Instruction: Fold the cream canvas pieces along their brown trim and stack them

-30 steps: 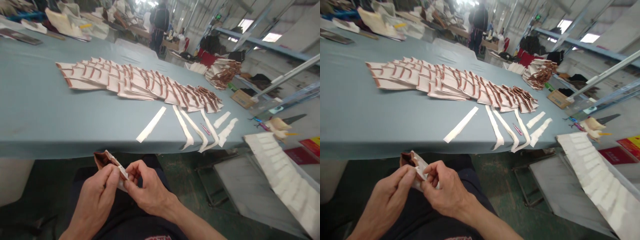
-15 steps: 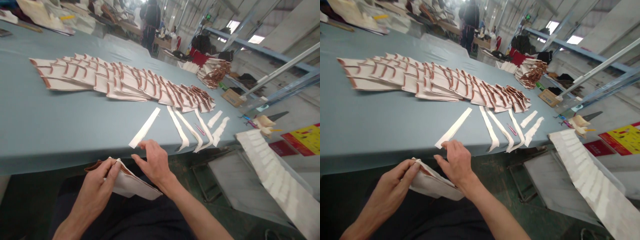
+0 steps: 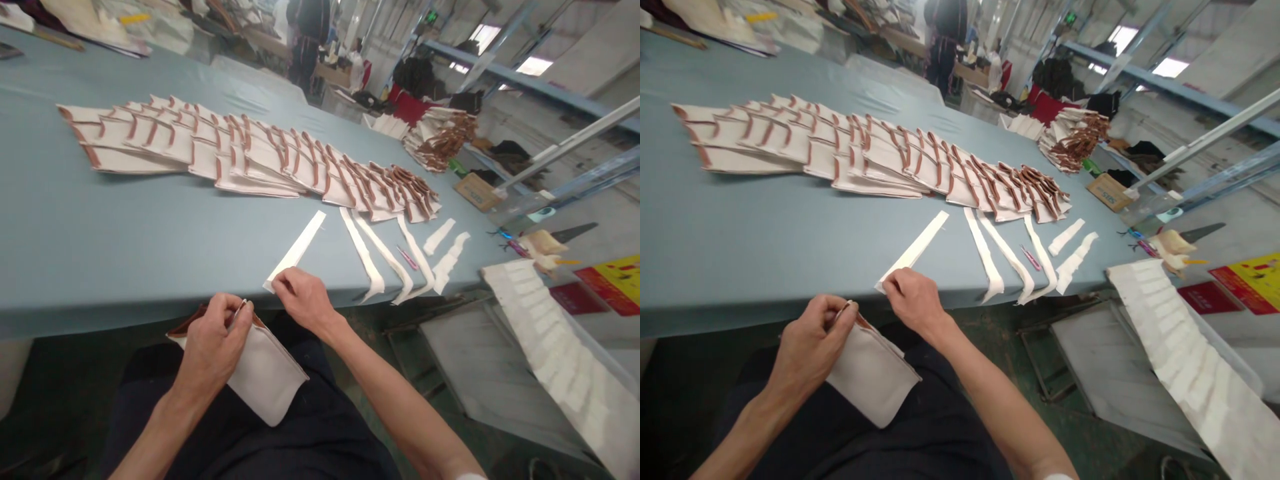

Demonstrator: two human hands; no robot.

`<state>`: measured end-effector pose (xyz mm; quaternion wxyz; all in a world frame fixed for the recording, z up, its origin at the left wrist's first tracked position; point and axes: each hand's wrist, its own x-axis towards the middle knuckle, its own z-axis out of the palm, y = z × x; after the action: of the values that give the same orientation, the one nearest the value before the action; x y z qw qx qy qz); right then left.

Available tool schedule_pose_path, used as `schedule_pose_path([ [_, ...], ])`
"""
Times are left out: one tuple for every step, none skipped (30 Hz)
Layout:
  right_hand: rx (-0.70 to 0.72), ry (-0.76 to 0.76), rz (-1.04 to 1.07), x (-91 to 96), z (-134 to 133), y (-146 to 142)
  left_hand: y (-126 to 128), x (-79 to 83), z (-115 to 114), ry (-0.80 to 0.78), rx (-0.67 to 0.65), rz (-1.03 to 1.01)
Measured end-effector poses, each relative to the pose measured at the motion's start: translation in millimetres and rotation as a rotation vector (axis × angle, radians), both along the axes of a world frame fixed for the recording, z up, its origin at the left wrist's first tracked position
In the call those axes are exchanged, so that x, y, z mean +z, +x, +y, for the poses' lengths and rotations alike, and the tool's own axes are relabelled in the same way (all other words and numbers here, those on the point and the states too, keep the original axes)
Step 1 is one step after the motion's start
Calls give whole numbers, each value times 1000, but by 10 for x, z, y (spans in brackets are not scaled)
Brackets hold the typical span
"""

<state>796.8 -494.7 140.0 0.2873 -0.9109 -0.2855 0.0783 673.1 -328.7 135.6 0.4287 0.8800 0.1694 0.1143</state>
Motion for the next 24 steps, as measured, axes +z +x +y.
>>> schedule_pose_path([
  [-10, 30, 30, 7, -18, 38, 21, -10, -10, 18, -5, 10],
  [-20, 61, 60, 10, -30, 75, 47, -21, -22, 40, -18, 20],
  [-30, 91, 87, 11, -38, 109, 79, -33, -35, 66, -40, 32],
  [-40, 122, 112, 8, -41, 137, 117, -45, -51, 95, -71, 46],
  [-50, 153, 133, 4, -41, 158, 162, -58, -68, 127, -113, 63],
  [-60, 184, 153, -2, -38, 173, 212, -72, -88, 164, -157, 83],
  [-72, 217, 172, -7, -37, 184, 265, -85, -110, 203, -201, 107],
  [-87, 251, 191, -12, -40, 194, 317, -97, -133, 243, -239, 134],
  [-105, 286, 211, -16, -48, 207, 366, -107, -156, 284, -269, 164],
  [-129, 321, 229, -18, -64, 227, 407, -114, -178, 324, -289, 196],
  [-160, 356, 246, -19, -88, 258, 440, -117, -197, 362, -302, 226],
  [-196, 389, 262, -18, -118, 304, 463, -117, -213, 396, -309, 255],
  [-239, 420, 275, -16, -154, 367, 476, -112, -225, 427, -314, 280],
  [-286, 448, 284, -12, -191, 448, 482, -105, -232, 453, -319, 302],
  [-336, 476, 291, -7, -225, 547, 481, -95, -237, 475, -325, 320],
  [-385, 502, 296, 1, -254, 666, 478, -85, -239, 493, -332, 335],
  [-432, 526, 301, 11, -274, 801, 475, -75, -239, 507, -338, 348],
  [-475, 550, 305, 24, -283, 951, 473, -65, -240, 520, -343, 358],
  [-513, 570, 309, 38, -281, 1113, 474, -57, -242, 530, -344, 365],
  [-546, 588, 314, 54, -269, 1283, 477, -51, -245, 537, -344, 370],
  [-576, 600, 318, 71, -250, 1457, 483, -48, -248, 543, -343, 374],
  [-600, 607, 318, 88, -229, 1631, 491, -47, -253, 548, -339, 376],
  [-622, 609, 313, 105, -210, 1801, 499, -49, -257, 551, -337, 376],
  [-640, 608, 301, 120, -196, 1963, 507, -54, -260, 553, -335, 376],
])
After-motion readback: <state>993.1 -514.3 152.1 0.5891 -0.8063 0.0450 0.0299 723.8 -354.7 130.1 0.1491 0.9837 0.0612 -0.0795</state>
